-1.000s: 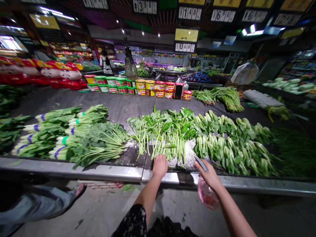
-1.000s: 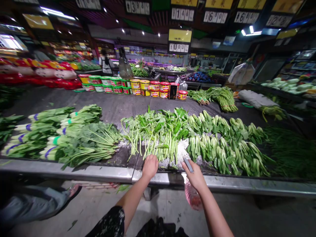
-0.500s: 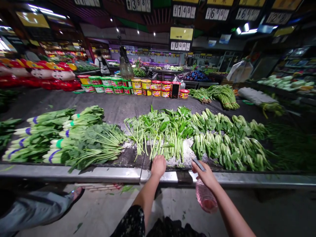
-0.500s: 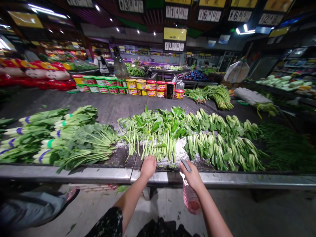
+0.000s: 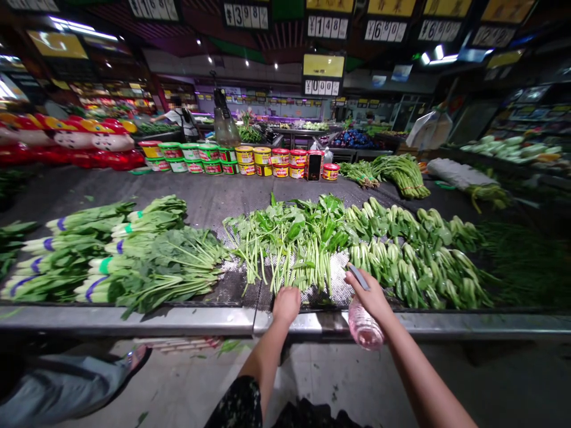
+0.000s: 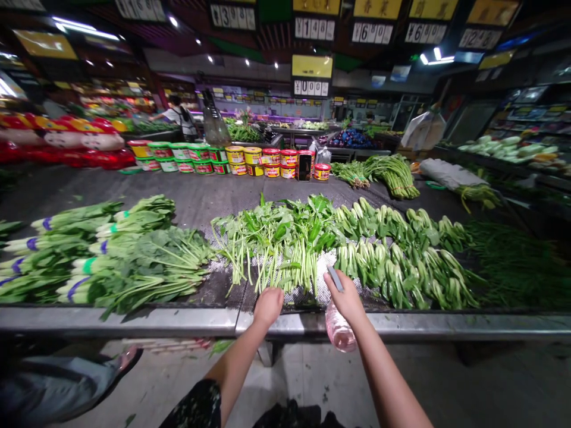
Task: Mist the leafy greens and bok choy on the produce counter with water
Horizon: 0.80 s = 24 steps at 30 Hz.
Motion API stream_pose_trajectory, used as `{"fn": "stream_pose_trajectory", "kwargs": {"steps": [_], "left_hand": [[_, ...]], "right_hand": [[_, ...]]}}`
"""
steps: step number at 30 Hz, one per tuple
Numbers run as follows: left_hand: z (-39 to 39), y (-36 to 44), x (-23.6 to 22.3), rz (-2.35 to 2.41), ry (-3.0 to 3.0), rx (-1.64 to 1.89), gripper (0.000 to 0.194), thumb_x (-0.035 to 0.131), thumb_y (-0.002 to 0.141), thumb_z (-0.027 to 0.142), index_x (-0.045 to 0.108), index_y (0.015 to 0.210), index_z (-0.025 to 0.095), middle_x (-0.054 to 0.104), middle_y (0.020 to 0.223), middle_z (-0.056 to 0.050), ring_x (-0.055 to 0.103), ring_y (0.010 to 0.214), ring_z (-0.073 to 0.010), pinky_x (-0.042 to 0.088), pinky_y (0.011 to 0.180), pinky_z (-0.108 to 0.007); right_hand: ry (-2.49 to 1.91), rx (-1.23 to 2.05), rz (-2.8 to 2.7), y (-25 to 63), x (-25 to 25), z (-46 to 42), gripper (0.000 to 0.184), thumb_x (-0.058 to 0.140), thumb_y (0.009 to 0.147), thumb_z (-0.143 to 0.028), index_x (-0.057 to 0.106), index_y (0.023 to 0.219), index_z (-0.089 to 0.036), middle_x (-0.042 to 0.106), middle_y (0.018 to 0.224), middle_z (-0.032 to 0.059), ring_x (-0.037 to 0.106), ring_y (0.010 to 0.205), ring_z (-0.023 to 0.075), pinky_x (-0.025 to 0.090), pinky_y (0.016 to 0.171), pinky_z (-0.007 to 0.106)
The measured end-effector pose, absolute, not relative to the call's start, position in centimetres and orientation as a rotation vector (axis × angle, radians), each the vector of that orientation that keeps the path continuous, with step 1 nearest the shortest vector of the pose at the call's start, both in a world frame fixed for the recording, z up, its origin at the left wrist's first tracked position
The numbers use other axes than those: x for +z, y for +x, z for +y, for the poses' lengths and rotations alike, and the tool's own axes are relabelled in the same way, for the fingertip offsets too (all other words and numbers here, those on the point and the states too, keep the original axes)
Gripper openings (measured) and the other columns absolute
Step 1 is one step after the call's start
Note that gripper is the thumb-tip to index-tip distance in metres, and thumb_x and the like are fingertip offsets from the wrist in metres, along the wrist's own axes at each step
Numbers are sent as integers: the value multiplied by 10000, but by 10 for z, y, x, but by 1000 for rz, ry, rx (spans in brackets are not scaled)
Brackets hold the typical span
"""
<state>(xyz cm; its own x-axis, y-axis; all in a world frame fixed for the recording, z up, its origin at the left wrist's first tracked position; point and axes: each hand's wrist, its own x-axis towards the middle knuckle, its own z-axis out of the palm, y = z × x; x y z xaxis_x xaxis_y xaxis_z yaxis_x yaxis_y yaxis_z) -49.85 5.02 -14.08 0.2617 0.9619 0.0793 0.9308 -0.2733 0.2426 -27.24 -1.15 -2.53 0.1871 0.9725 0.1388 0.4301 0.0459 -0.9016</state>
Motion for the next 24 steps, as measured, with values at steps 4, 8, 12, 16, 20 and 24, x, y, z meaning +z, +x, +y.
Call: {"fn": "stream_pose_trajectory", "kwargs": {"steps": [4,8,12,16,20,24], "left_hand": [[50,-499,-140,1796,2383,324,387,285,946,282,647,850,183,663,901,-74,585,897,-205,426,857,-318],[49,-499,-142,1793,2386,334,400,269,952,287,642,852,182,661,902,-73,585,900,-204,427,851,-313],[50,-499,-143,1790,2382,337,405,260,954,295,640,859,187,659,908,-67,584,899,-201,428,847,-311],[51,-500,-142,1779,2390,342,412,249,952,281,640,869,180,658,919,-74,579,906,-208,425,854,-322],[51,-501,-141,1768,2397,341,407,249,950,263,639,878,171,659,918,-80,576,913,-207,420,859,-322],[52,-501,-142,1768,2396,339,407,249,949,267,636,871,168,658,915,-81,574,913,-206,420,855,-321]], "right_hand": [[-1533,757,-1368,-277,-21,-6,463,474,809,-582,651,884,-161,665,756,65,631,713,217,491,620,321],[-1562,767,-1401,-280,-23,-4,473,441,818,-602,596,686,-174,626,652,46,596,612,182,466,567,296],[-1589,750,-1377,-277,-19,5,461,451,810,-605,606,748,-174,631,671,52,604,637,194,475,578,308],[-1582,629,-1387,-270,-1,22,454,475,795,-607,626,793,-178,662,773,80,623,722,218,487,632,330],[-1529,579,-1390,-264,19,40,455,461,801,-613,627,812,-190,661,785,75,603,653,196,486,581,325],[-1483,626,-1321,-266,27,52,455,477,780,-619,626,755,-190,659,769,82,591,613,191,480,487,311]]}}
